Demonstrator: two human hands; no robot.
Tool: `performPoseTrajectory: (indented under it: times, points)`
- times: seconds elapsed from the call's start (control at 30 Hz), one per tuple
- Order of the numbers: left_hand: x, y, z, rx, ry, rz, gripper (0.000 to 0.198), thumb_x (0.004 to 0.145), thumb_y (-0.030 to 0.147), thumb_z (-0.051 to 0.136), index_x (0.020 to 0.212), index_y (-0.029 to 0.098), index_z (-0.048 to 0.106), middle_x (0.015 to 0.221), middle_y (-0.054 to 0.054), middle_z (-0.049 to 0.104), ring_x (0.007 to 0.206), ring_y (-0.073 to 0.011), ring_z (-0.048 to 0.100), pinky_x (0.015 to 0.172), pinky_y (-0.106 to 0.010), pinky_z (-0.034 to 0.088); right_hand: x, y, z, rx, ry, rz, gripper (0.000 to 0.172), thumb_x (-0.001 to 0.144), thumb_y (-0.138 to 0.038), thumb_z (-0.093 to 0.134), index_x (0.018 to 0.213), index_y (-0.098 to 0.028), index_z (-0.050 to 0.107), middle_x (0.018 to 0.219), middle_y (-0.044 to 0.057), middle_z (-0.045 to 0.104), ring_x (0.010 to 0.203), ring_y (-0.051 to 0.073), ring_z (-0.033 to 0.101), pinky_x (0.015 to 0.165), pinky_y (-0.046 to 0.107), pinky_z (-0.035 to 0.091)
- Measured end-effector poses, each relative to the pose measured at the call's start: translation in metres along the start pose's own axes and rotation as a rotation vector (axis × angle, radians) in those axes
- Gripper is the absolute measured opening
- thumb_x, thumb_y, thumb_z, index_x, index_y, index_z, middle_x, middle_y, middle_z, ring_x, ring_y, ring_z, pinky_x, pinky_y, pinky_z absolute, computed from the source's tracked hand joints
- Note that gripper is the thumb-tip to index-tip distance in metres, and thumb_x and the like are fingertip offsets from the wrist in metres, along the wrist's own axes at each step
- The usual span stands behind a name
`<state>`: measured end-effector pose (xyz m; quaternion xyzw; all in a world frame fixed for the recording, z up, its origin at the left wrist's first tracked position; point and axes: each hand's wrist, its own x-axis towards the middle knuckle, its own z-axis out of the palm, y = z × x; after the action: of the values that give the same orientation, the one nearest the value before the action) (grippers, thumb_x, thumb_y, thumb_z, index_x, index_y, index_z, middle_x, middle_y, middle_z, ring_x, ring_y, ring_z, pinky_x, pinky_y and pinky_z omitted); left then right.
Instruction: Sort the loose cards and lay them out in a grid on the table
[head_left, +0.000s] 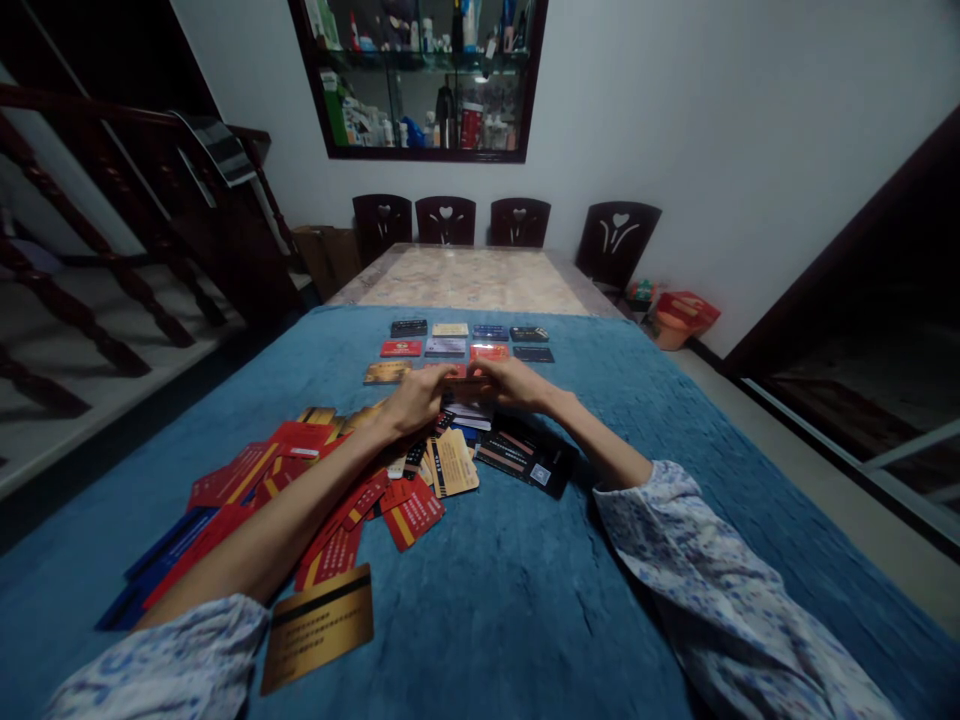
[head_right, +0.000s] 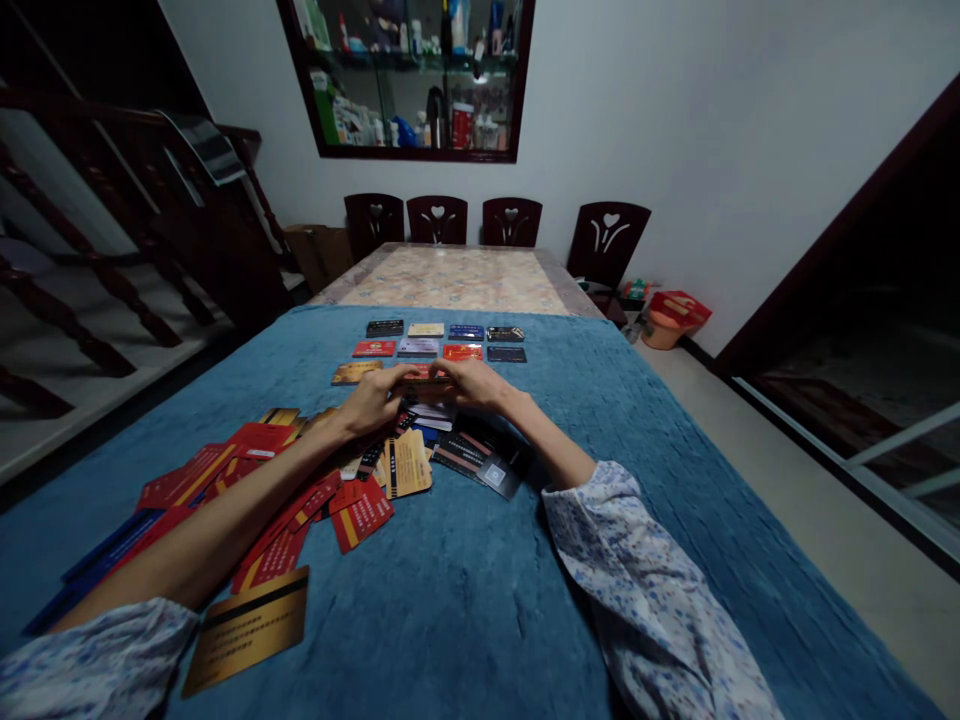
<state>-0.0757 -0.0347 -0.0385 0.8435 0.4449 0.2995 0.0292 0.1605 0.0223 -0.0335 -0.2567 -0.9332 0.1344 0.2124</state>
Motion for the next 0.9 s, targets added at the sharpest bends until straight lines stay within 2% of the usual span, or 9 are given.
performPoseTrajectory:
  times: [0.2, 0.4, 0.63, 0.9]
  points:
    - [-0.001, 0.000, 0.002, -0.017, -0.002, 0.016, 0.041, 0.081, 0.003, 0.050, 0.118, 0.015, 0.065, 0.105, -0.010, 0.075, 0.093, -0.0228, 0.069, 0.083, -0.035, 0.054, 0.000, 0.001, 0.002, -0.103, -0.008, 0.040, 0.040, 0.083, -0.016, 0.060, 0.123, -0.022, 0.060, 0.100, 0.008, 0.074, 0.083, 0.021, 0.064, 0.069, 0.027, 0.037]
    - [-0.001, -0.001, 0.007, -0.003, -0.012, 0.026, 0.044, 0.078, -0.001, 0.047, 0.117, 0.014, 0.060, 0.104, -0.011, 0.070, 0.095, -0.0240, 0.066, 0.085, -0.038, 0.054, 0.002, -0.002, 0.003, -0.213, -0.022, 0.101, 0.045, 0.082, -0.015, 0.062, 0.126, -0.024, 0.059, 0.114, 0.011, 0.072, 0.089, 0.022, 0.064, 0.069, 0.028, 0.038]
    - [-0.003, -0.003, 0.013, 0.026, -0.020, 0.018, 0.048, 0.074, -0.002, 0.047, 0.118, 0.014, 0.057, 0.113, -0.013, 0.064, 0.107, -0.0256, 0.061, 0.096, -0.043, 0.053, 0.004, 0.005, 0.012, -0.153, 0.021, 0.014, 0.050, 0.076, -0.007, 0.061, 0.125, -0.017, 0.059, 0.115, 0.013, 0.062, 0.091, 0.021, 0.057, 0.077, 0.033, 0.044]
    - [-0.004, -0.006, 0.017, -0.001, -0.007, 0.001, 0.047, 0.075, -0.003, 0.049, 0.117, 0.016, 0.058, 0.114, -0.011, 0.058, 0.108, -0.0238, 0.059, 0.099, -0.042, 0.053, 0.002, 0.013, 0.014, -0.059, 0.026, -0.075, 0.054, 0.079, -0.013, 0.067, 0.131, -0.018, 0.057, 0.119, 0.013, 0.056, 0.101, 0.023, 0.057, 0.089, 0.039, 0.051]
